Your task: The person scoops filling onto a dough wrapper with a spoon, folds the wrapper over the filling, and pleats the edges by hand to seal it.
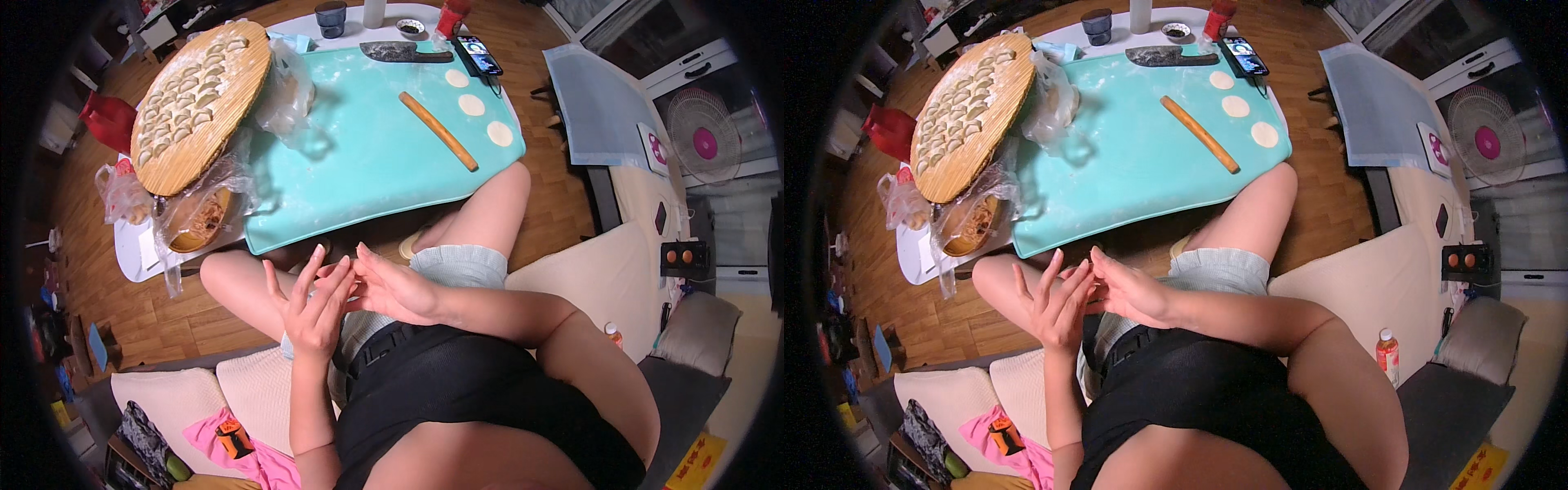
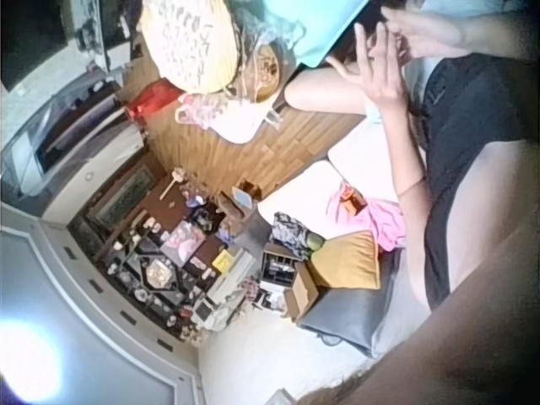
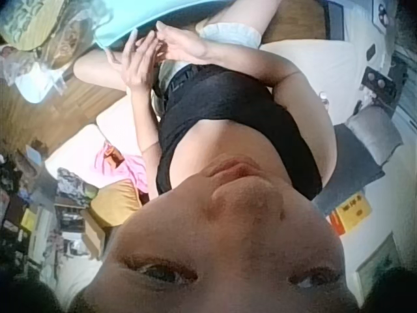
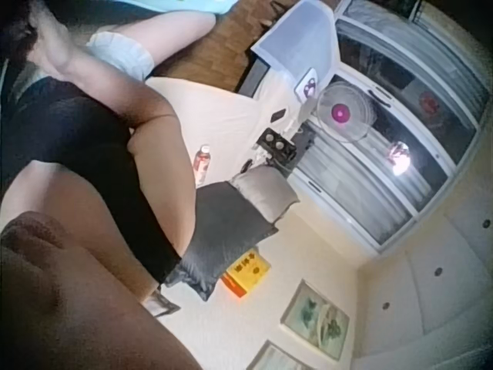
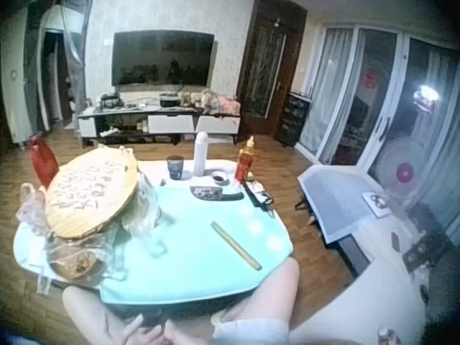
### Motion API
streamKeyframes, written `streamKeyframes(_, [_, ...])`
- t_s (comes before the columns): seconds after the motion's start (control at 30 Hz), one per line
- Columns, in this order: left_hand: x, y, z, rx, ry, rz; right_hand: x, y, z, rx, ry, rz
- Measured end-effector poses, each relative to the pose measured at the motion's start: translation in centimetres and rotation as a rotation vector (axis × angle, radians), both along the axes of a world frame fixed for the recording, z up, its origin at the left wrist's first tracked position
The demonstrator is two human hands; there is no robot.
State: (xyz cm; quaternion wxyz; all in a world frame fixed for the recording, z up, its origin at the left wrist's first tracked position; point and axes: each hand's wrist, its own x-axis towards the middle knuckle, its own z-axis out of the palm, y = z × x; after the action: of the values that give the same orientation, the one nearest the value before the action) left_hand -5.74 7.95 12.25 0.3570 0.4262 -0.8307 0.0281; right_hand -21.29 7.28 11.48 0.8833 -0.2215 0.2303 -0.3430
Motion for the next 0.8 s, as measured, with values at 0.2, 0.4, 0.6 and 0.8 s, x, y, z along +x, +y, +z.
streamKeyframes(0.2, [0.1,-0.2,-1.1,0.065,0.136,0.033,0.1,0.0,0.0,0.016,-0.045,-0.021])
streamKeyframes(0.4, [1.0,0.0,-1.1,0.059,0.097,-0.095,0.1,0.2,-0.1,-0.008,0.063,-0.012])
streamKeyframes(0.6, [0.0,-0.2,-1.0,0.087,0.067,-0.034,0.1,0.2,-0.5,0.057,-0.027,-0.055])
streamKeyframes(0.8, [0.7,-0.2,-1.9,0.079,0.184,-0.106,-0.2,0.1,-0.7,0.041,-0.023,-0.02])
